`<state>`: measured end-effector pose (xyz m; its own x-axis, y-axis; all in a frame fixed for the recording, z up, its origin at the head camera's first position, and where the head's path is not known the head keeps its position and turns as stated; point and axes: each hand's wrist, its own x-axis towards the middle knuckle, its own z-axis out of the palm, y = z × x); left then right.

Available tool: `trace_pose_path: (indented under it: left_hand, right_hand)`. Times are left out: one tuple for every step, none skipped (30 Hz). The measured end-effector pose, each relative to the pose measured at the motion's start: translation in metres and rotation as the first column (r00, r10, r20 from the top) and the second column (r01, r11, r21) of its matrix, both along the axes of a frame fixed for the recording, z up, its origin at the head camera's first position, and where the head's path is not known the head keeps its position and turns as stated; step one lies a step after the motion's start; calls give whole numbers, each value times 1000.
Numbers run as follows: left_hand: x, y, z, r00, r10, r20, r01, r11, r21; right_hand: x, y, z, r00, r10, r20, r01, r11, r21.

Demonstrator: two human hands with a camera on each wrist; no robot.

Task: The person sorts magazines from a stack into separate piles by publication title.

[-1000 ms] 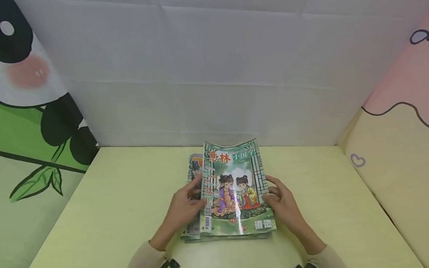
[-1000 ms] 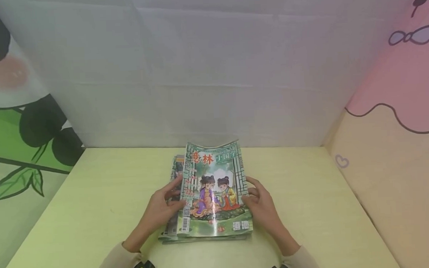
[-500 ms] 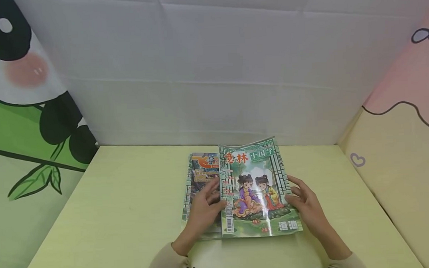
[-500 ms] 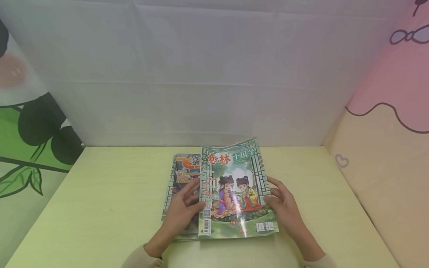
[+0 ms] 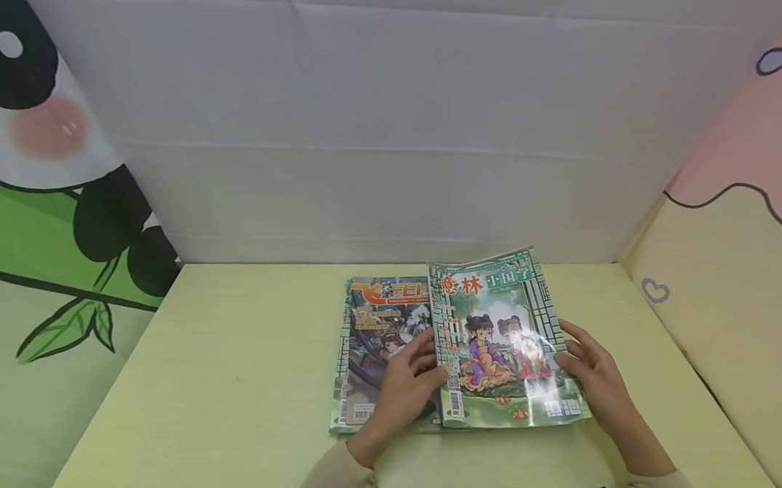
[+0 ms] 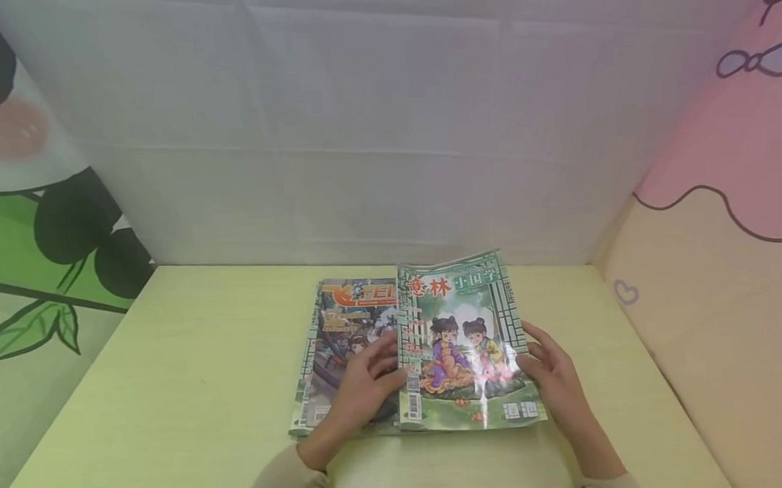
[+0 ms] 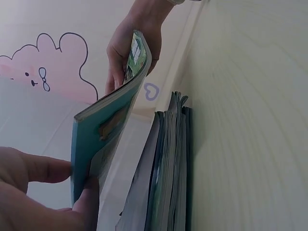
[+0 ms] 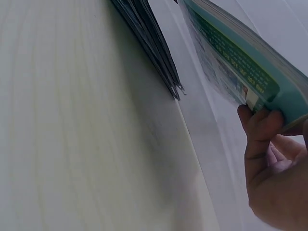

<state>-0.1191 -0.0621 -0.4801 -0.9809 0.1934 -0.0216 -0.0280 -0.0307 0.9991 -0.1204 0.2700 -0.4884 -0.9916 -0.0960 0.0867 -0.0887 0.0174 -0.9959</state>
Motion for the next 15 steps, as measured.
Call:
trace_pose_path:
  left_hand:
    - [0, 3, 0, 1000, -14, -2, 14, 1000, 16]
    - [0, 5, 0, 1000, -21, 0, 21, 999, 29]
    - [0, 8, -1, 1000, -28, 3, 28, 999, 40]
    - [0, 11, -1, 999, -34, 6, 34, 998, 47]
    - [0, 13, -1, 999, -42, 7, 42, 998, 55]
    - [0, 16, -1, 999, -52, 6, 51, 997, 65]
    - [1, 18, -1, 998, -60, 7, 59, 996, 67]
    - [1, 21, -1, 998, -68, 11, 67, 995, 67]
    - [1, 23, -1, 997, -82, 12, 81, 995, 65]
    - [2, 25, -1, 995, -97, 10, 96, 993, 67]
    - [2, 27, -1, 994, -113, 7, 112, 991, 69]
    - [2, 29, -1, 992, -129, 8, 128, 989, 70]
    - [2, 32, -1, 990, -141, 7, 141, 988, 67]
    - [2, 34, -2, 988, -155, 1, 155, 985, 70]
    - [2, 37, -2, 986, -165, -7, 165, 984, 69]
  right_hand:
    - [0, 3, 1, 1000, -2, 3, 2, 1000, -1]
    - [0, 7, 2, 1000, -3, 7, 3, 1000, -2]
    - [-1, 10, 2, 1000, -1, 10, 1, 1000, -7]
    - [-1, 13, 2, 1000, 2, 11, -2, 1000, -12]
    - [-1, 17, 3, 1000, 4, 9, -4, 1000, -19]
    - [-1, 21, 2, 1000, 8, 6, -8, 1000, -26]
    - [-1, 24, 2, 1000, 11, 1, -11, 999, -30]
    - [-1, 28, 2, 1000, 13, -7, -13, 999, -32]
    - [-1, 32, 2, 1000, 13, -14, -13, 999, -35]
    - [-1, 36, 1, 1000, 14, -20, -14, 999, -38]
    - [-1, 40, 0, 1000, 13, -24, -14, 999, -40]
    - [-2, 43, 0, 1000, 12, -25, -13, 999, -41]
    - [-2, 47, -1, 1000, 10, -27, -11, 999, -42]
    - [-2, 51, -2, 1000, 8, -24, -9, 999, -47]
    - [-2, 54, -3, 1000, 10, -21, -11, 998, -55]
